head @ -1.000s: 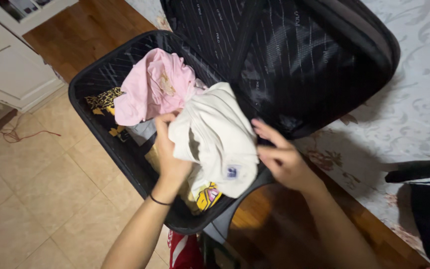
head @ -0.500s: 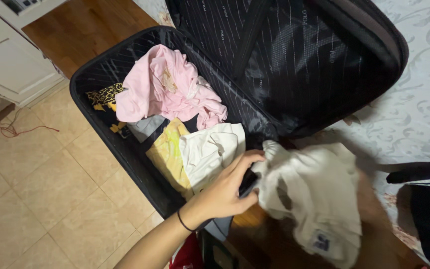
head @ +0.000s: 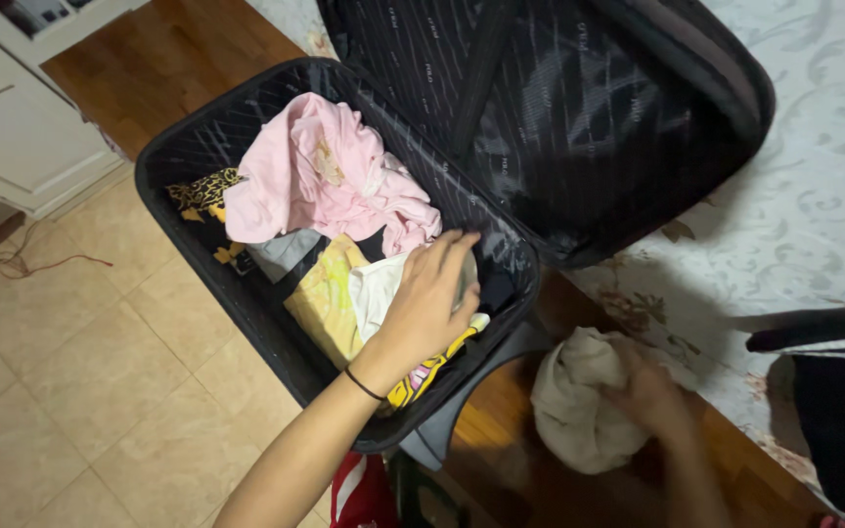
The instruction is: The person irons a black pair of shorts on a wooden table using a handheld iron. After ironing, they place the shorts on a yellow hanger and then retrieve a white cloth from a suitcase, unfolding it on the table.
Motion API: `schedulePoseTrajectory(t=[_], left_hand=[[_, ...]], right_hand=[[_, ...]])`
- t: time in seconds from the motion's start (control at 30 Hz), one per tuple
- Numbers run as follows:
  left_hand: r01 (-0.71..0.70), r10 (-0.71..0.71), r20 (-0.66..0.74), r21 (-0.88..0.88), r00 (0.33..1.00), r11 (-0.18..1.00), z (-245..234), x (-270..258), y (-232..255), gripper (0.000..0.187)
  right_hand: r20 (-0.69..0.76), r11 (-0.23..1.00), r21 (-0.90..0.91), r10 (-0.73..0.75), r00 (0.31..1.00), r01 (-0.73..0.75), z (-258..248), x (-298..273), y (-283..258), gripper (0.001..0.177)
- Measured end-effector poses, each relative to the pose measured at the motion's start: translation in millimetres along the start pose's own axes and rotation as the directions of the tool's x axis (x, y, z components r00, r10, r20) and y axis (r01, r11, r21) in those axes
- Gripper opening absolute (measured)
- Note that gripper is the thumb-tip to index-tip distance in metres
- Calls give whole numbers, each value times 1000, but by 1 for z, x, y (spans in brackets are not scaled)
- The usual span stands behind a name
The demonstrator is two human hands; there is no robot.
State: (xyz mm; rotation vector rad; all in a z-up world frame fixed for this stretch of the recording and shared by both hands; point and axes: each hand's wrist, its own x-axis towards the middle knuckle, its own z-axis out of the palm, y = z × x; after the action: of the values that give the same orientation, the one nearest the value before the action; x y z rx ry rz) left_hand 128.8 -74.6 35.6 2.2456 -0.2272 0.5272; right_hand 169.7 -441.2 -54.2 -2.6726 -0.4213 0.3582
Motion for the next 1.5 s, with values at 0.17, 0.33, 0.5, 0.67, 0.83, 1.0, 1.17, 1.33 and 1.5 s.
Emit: schedulePoseTrajectory(t=[0.17,0.33,0.5,0.67,0.83,1.0,1.17,1.33,1.5], left_hand=[[-17,17,33,-7,999,1000,5,-15,-12,51],[-7,10,85,-37,996,999,5,-16,-22,45],[-119,125,-74,81,989,990,0,22,-20,54],[-334,332,-227,34,915,942,-7,93,11,73],[-366,458,-190,377,869,851,-7,164,39,90],[-379,464,-83,460,882,803,-24,177,53,91],[-405,447,-237,205,863,891,-60,112,47,60],[-185,197,-340,69,919,980,-91,9,46,45],[134,-141,-481,-49,865,990,-86,-70,39,27]], right_hand=[[-339,954,12,-279,899,300,-33,16,-108,43],[-283,730,47,-645,710,682,11,85,-197,33],[-218,809,4,-573,790,588,44,124,-189,23],[-386,841,-3,-500,775,541,58,123,-174,15],[-416,809,118,-486,768,576,43,101,-186,11],[-472,795,133,-474,744,591,9,81,-208,18],[-426,660,381,-496,756,647,-8,60,-216,30],[-221,-135,974,-396,891,182,15,21,-198,48],[42,-445,870,-363,931,-213,59,1,-152,50]])
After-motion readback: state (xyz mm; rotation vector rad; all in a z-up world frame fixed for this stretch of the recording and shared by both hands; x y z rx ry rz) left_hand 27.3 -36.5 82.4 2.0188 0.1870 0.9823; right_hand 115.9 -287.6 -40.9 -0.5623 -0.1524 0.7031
